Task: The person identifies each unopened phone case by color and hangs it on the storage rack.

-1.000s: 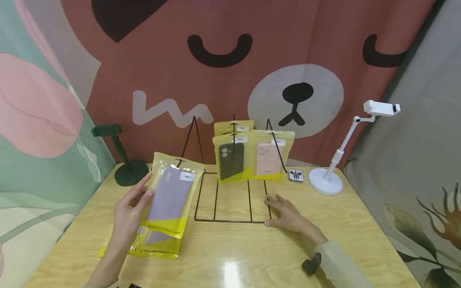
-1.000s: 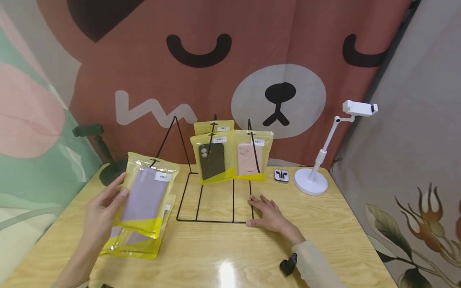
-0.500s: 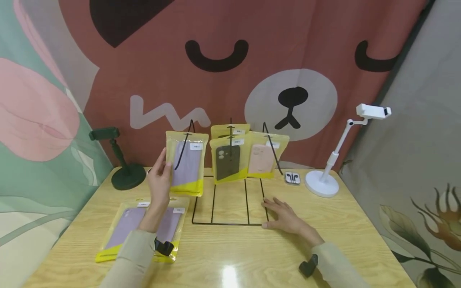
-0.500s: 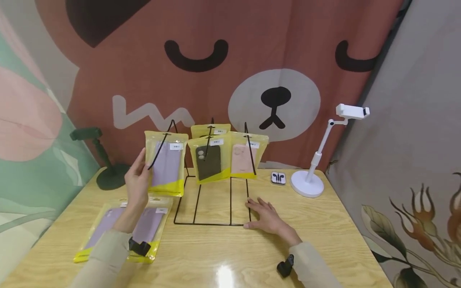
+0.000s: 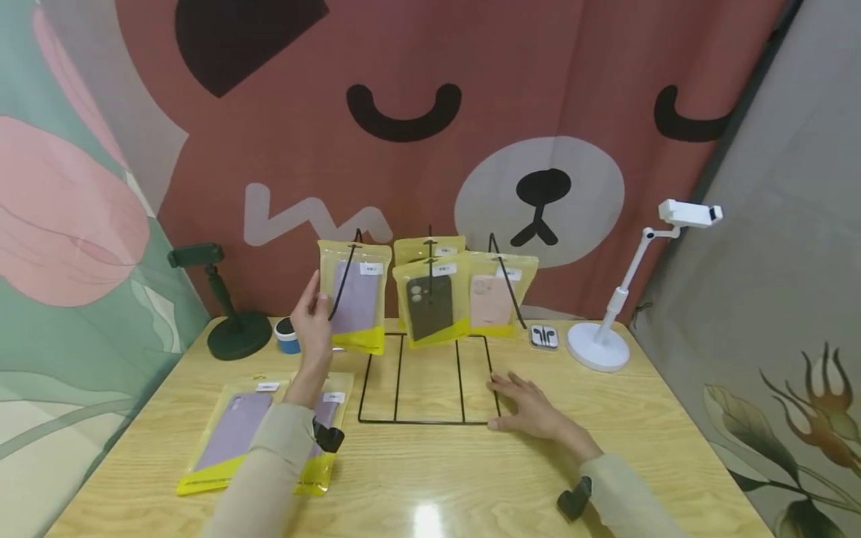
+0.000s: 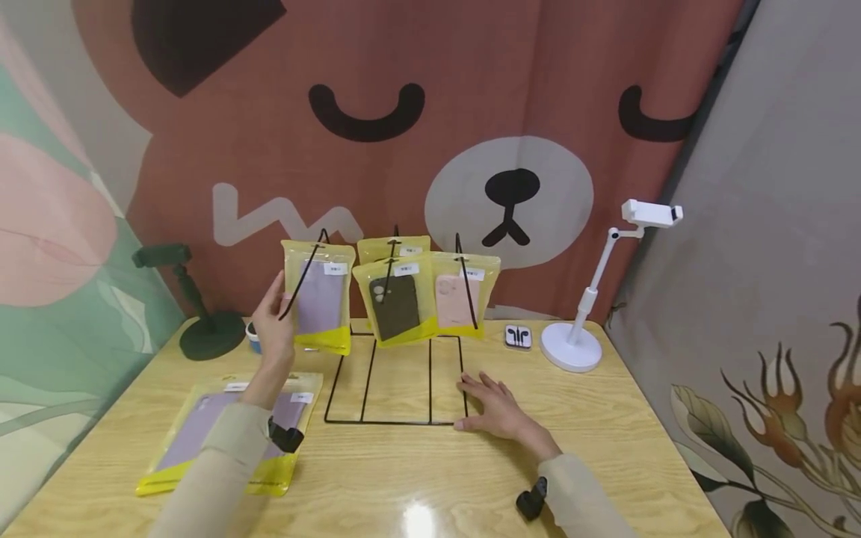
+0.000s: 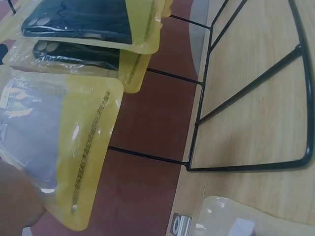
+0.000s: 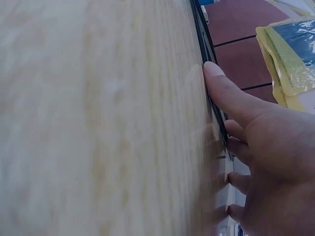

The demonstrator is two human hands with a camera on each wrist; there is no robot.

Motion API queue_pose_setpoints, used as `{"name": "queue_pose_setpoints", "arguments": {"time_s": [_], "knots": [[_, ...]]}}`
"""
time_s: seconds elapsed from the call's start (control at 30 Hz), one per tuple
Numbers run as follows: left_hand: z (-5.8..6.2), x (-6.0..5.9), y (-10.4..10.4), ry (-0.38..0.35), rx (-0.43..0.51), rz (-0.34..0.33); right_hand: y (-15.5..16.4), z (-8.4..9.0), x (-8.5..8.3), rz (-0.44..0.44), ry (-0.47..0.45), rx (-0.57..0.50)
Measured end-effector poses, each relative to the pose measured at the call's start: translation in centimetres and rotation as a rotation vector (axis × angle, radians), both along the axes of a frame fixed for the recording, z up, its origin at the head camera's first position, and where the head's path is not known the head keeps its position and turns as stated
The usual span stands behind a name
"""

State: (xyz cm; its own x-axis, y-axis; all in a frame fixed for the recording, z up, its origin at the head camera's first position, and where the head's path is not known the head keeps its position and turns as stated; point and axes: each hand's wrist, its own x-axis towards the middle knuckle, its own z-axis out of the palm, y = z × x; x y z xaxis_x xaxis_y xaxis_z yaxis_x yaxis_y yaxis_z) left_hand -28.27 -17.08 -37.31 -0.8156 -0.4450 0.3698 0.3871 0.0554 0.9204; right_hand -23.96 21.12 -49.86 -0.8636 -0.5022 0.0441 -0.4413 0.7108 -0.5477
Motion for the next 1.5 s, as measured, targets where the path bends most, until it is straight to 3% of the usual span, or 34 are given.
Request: {"name": "queue_pose_setpoints", "arguments": {"time_s": [0.2,0.27,0.37,0.57,0.73,0.9,1.0,1.23,1.5], "knots": [[-1.0,-0.3,-1.2,-0.083,-0.063,-0.044,0.1,-0.5,0.0,0.003,-0.005,-0.008],[-1.9,-0.4,-2.6,-0.108,-0.124,-0.069,0.1,-0.6,0.0,0.005,-0.003,-0.007],[-3.3,0.2,-5.2,-0.186,-0.307,-0.105,0.1,-0.5,0.0,0.006,0.003,-0.003],[-5.2,4.0,-10.4,-0.373,-0.83,-0.157,0.2,-0.1,-0.1,0.005,0.023,0.01],[-7.1,7.4,-13.7,-0.601,-1.096,-0.164,0.2,0.1,-0.2,-0.001,0.009,0.013],[-8.5,9.5,-15.8,-0.824,-1.141,-0.235,0.2,0.0,-0.2,-0.007,0.015,0.018],[-8.8,10.2,-16.3,-0.879,-1.15,-0.239,0.3,-0.1,-0.2,-0.002,0.008,0.012],[-8.7,10.8,-17.0,-0.857,-1.15,-0.144,0.3,-0.2,-0.2,0.001,0.015,0.012],[-8.9,10.2,-18.5,-0.737,-1.099,-0.145,0.2,-0.1,-0.2,-0.002,0.012,0.008]]}}
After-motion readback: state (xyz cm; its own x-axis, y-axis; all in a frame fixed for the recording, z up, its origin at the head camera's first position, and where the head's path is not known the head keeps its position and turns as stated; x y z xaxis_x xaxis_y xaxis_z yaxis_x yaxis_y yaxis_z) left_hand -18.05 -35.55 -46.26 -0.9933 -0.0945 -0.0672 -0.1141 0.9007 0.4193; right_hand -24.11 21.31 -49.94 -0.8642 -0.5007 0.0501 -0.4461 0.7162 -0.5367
